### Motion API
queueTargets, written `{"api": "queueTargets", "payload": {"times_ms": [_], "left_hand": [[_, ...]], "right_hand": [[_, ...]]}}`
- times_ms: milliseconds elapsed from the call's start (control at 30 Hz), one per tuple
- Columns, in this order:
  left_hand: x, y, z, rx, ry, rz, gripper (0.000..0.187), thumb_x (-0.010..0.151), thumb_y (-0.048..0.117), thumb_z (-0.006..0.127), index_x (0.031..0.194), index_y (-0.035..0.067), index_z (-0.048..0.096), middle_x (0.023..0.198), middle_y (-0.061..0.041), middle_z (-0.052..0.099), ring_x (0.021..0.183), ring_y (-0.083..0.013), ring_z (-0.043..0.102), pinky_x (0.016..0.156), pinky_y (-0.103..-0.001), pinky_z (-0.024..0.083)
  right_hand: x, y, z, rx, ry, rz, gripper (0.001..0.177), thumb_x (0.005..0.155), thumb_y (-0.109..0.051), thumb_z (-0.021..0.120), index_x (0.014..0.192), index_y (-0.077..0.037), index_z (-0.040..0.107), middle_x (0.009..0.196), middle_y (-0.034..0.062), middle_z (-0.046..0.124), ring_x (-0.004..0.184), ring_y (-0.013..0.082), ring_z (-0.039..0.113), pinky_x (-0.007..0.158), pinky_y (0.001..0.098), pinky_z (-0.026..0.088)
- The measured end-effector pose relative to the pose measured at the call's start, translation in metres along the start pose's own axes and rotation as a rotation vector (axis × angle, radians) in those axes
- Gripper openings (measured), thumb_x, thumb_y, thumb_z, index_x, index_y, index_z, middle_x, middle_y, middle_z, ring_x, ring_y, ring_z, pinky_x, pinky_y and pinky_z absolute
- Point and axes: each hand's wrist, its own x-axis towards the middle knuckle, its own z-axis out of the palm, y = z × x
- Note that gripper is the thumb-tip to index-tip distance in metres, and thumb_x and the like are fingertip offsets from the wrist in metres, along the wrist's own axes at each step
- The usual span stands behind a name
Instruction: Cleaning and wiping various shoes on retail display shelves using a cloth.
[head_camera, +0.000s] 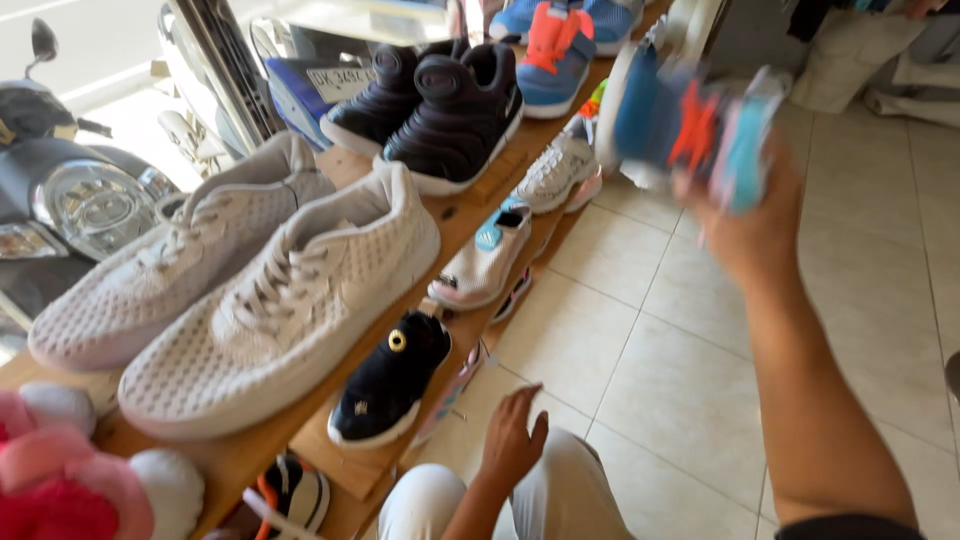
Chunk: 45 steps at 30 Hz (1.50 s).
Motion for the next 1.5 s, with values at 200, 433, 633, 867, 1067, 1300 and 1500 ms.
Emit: {"api": "queueTargets", "payload": {"times_ms": [200,433,633,867,1067,1300,1500], "left_hand": [[-0.007,0.071,-0.075,-0.226,0.168,0.027,0.098,0.082,0.030,0.084,0.157,0.005,0.026,0.155,-0.021,0.042,0.140,-0.0383,0.047,0.110,-0.047,0.046],[-0.035,0.096,-0.103,-0.551,0.148,0.029,0.102,0.080,0.014,0.087,0.156,0.008,0.020,0.160,-0.019,0.039,0.144,-0.0298,0.048,0.118,-0.044,0.045],[-0.055,0.097,-0.084,-0.816,0.370,-0.190,0.088,0.082,0.008,0.084,0.148,0.008,0.024,0.147,-0.015,0.047,0.132,-0.0233,0.055,0.112,-0.037,0.049],[-0.075,0.071,-0.061,-0.926,0.403,-0.274,0.089,0.079,0.002,0.085,0.147,0.007,0.028,0.133,-0.013,0.052,0.121,-0.0205,0.058,0.105,-0.036,0.051],[-0.063,0.088,-0.091,-0.991,0.484,-0.310,0.079,0.085,0.006,0.079,0.148,0.009,0.032,0.131,-0.007,0.056,0.116,-0.0167,0.059,0.102,-0.031,0.050],[-0.070,0.075,-0.085,-1.042,0.378,-0.332,0.072,0.090,0.010,0.074,0.150,0.006,0.033,0.125,-0.007,0.061,0.112,-0.0165,0.061,0.100,-0.034,0.049],[-0.076,0.047,-0.074,-1.457,0.200,-0.433,0.053,0.104,0.031,0.057,0.144,-0.002,0.046,0.129,-0.015,0.063,0.120,-0.0270,0.061,0.109,-0.045,0.049]], "right_hand": [[-0.172,-0.017,-0.004,-0.011,-0.497,0.433,0.051,0.075,-0.016,0.089,0.116,-0.005,0.062,0.095,0.0069,0.071,0.084,0.0120,0.065,0.076,0.0314,0.057],[-0.221,-0.059,0.016,0.060,-0.732,0.689,0.048,0.076,-0.021,0.087,0.112,-0.003,0.061,0.090,0.0065,0.074,0.082,0.0120,0.064,0.075,0.0317,0.056],[-0.266,-0.047,0.032,0.377,-0.133,0.546,0.075,0.094,-0.031,0.081,0.153,-0.006,0.042,0.125,0.0116,0.053,0.110,0.0158,0.053,0.095,0.0320,0.050],[-0.299,-0.107,0.042,-0.340,-0.392,-0.102,0.071,0.085,-0.026,0.080,0.149,-0.021,0.050,0.119,0.0221,0.053,0.105,0.0375,0.056,0.092,0.0429,0.050],[-0.313,-0.053,0.016,-0.271,-0.206,0.329,0.072,0.099,-0.009,0.068,0.163,-0.022,0.039,0.118,0.0214,0.051,0.105,0.0353,0.054,0.092,0.0434,0.051],[-0.317,-0.047,0.009,-0.419,-0.373,0.037,0.073,0.082,-0.005,0.066,0.152,-0.022,0.051,0.119,0.0152,0.054,0.106,0.0351,0.054,0.094,0.0434,0.048],[-0.350,-0.024,-0.012,0.120,-0.206,0.361,0.055,0.100,-0.016,0.053,0.155,-0.015,0.047,0.134,0.0161,0.049,0.114,0.0311,0.052,0.099,0.0419,0.047]]}}
